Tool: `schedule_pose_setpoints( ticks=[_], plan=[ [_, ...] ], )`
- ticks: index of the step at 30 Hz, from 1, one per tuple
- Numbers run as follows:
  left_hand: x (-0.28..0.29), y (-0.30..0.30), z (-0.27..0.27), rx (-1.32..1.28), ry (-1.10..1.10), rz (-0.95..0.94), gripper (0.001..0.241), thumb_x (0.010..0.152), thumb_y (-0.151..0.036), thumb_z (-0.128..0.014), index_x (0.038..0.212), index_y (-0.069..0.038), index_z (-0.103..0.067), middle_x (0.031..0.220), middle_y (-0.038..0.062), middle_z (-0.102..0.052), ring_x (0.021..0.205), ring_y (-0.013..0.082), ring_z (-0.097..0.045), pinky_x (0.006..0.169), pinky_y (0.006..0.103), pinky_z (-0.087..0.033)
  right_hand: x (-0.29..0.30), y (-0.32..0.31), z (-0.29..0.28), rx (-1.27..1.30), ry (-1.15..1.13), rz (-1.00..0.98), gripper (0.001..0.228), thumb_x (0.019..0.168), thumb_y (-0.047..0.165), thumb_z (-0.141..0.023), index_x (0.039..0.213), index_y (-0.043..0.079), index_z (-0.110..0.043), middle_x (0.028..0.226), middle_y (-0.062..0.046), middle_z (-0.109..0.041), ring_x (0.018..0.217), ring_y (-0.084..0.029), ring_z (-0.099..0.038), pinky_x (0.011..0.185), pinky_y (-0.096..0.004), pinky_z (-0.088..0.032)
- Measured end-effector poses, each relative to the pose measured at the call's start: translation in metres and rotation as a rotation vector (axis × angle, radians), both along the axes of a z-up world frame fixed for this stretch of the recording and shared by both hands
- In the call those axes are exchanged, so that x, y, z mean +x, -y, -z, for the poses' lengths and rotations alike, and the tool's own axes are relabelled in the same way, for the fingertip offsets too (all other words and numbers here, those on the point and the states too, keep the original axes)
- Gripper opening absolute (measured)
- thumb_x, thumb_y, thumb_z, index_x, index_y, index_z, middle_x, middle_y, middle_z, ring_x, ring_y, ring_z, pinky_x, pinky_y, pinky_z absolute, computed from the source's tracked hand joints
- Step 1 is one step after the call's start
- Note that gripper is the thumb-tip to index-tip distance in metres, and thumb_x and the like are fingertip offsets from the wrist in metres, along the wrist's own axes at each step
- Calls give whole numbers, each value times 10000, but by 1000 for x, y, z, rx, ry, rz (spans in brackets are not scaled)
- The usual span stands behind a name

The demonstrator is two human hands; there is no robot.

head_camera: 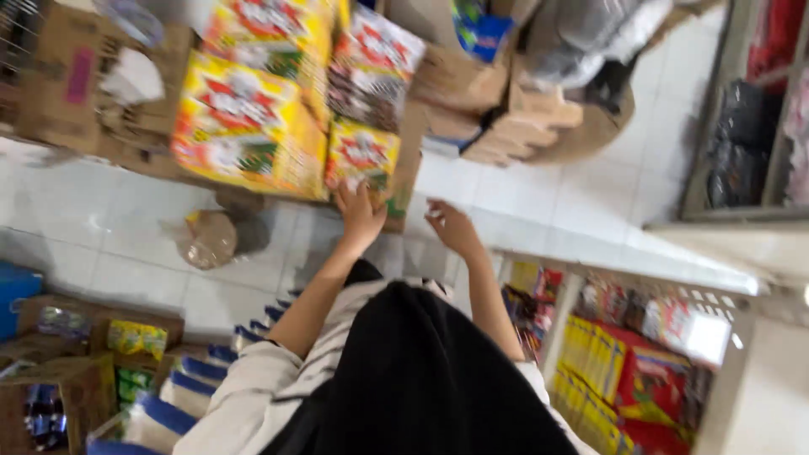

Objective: The person restocks a store shelf by taking boxes of mosquito coils from stacks on the floor and arranging them in stacks on the shelf by hand.

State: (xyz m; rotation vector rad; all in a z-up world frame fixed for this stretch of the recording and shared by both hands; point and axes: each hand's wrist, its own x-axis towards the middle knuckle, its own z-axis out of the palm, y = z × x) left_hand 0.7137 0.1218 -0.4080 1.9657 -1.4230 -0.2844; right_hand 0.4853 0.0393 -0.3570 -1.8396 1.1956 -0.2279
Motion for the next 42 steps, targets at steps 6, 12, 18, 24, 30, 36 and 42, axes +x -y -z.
schedule_pose_setpoints(
  ticks=[6, 12, 18, 24, 30, 36, 42],
  plan=[
    [39, 8, 67, 54, -114, -101, 1026, 816, -385, -849, 1536, 48, -261, 1486, 498, -154, 1387, 651, -122, 1111, 703, -125, 92, -16, 93, -59, 131, 14, 651, 913, 226, -707, 1476, 34, -442, 1362, -223, -615, 1161, -342, -654, 913, -431, -551],
    [57, -6, 83, 105, -265, 12, 916, 790, -222, -800, 1535, -13, -311, 1481, 413, -219, 1363, 584, -227, 1125, 618, -215, 124, -18, 127, 65, 53, 435, 654, 941, 276, -683, 1501, 60, -422, 1204, -168, -726, 1098, -305, -699, 896, -412, -554],
    [79, -6, 92, 57, -820, 11, 699, 853, -147, -735, 1453, -48, -390, 1433, 230, -397, 1322, 329, -423, 1109, 435, -373, 103, -19, 133, 281, 180, 660, 442, 1019, 300, -697, 1334, -8, -656, 1047, -144, -767, 925, -195, -692, 831, -367, -550],
    [78, -16, 61, 427, -1626, 122, 520, 993, -154, -627, 1464, -72, -422, 1370, 148, -564, 1137, 243, -613, 882, 429, -557, 67, -41, 99, 581, 584, 813, 330, 974, 191, -658, 1222, -18, -598, 1026, -103, -742, 884, -149, -719, 799, -295, -606],
    [49, 0, -2, 521, -1699, 526, 660, 1020, -141, -596, 1590, -157, -263, 1527, 76, -471, 1342, 237, -558, 1041, 453, -572, 63, -78, -10, -129, 222, 888, 431, 965, 160, -659, 1357, 32, -535, 1330, -166, -615, 1190, -290, -604, 1003, -423, -514],
    [-11, 20, -53, 717, -1422, 819, 767, 971, -114, -579, 1627, -149, -184, 1534, 48, -454, 1308, 216, -555, 993, 379, -545, 51, -97, -114, -672, -65, 293, 657, 891, 294, -744, 1467, 94, -501, 1574, -242, -403, 1476, -413, -346, 1199, -596, -217],
    [-76, 45, -91, 745, -1284, 1023, 714, 971, -93, -653, 1603, -43, -324, 1452, 139, -566, 1294, 235, -578, 1063, 359, -517, -105, -109, -119, -614, -284, 848, 697, 959, 215, -698, 1575, 68, -407, 1650, -291, -273, 1547, -468, -222, 1257, -544, -159]
  ],
)
